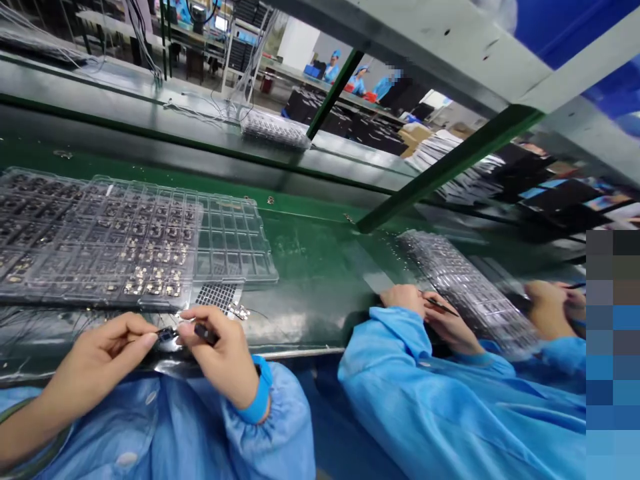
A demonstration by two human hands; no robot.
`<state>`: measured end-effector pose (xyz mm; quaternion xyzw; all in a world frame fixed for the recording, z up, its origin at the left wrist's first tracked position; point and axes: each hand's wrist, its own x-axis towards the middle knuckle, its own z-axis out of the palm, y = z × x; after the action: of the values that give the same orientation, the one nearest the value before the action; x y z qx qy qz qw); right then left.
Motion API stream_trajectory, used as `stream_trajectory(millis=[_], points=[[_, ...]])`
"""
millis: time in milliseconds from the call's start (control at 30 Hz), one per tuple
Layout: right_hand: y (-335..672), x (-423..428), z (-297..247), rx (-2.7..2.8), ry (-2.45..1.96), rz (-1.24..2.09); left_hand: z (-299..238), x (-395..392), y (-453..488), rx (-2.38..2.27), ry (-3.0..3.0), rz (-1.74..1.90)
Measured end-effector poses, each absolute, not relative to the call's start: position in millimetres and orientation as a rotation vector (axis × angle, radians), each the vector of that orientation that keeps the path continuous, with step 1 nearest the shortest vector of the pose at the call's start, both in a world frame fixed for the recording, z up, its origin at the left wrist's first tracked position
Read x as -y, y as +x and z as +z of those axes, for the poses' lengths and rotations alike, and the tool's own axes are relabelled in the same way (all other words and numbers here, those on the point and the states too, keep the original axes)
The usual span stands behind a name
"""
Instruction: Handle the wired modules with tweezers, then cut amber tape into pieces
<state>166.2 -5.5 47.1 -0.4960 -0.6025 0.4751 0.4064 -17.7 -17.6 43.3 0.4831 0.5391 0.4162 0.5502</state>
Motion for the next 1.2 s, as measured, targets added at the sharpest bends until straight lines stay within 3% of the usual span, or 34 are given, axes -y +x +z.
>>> stream_trajectory(millis=[167, 500, 800, 1200], points=[[149.7, 3.8, 31.9, 1.273, -1.291, 1.240, 41.7, 11.9, -17.2, -1.275, 1.067, 0.980], [148.5, 6.0, 28.0, 1.281, -1.293, 1.211, 32.7, 1.1, -22.3, -1.264, 1.077, 0.919], [198.7, -9.5, 8.2, 0.964, -1.227, 0.945, 34.5, 2.0, -22.9, -1.321, 1.052, 0.830], [201.4, -7.1, -16.7, 1.091, -1.554, 0.947, 28.2, -7.0, -1.7, -0.976, 1.695, 0.512]])
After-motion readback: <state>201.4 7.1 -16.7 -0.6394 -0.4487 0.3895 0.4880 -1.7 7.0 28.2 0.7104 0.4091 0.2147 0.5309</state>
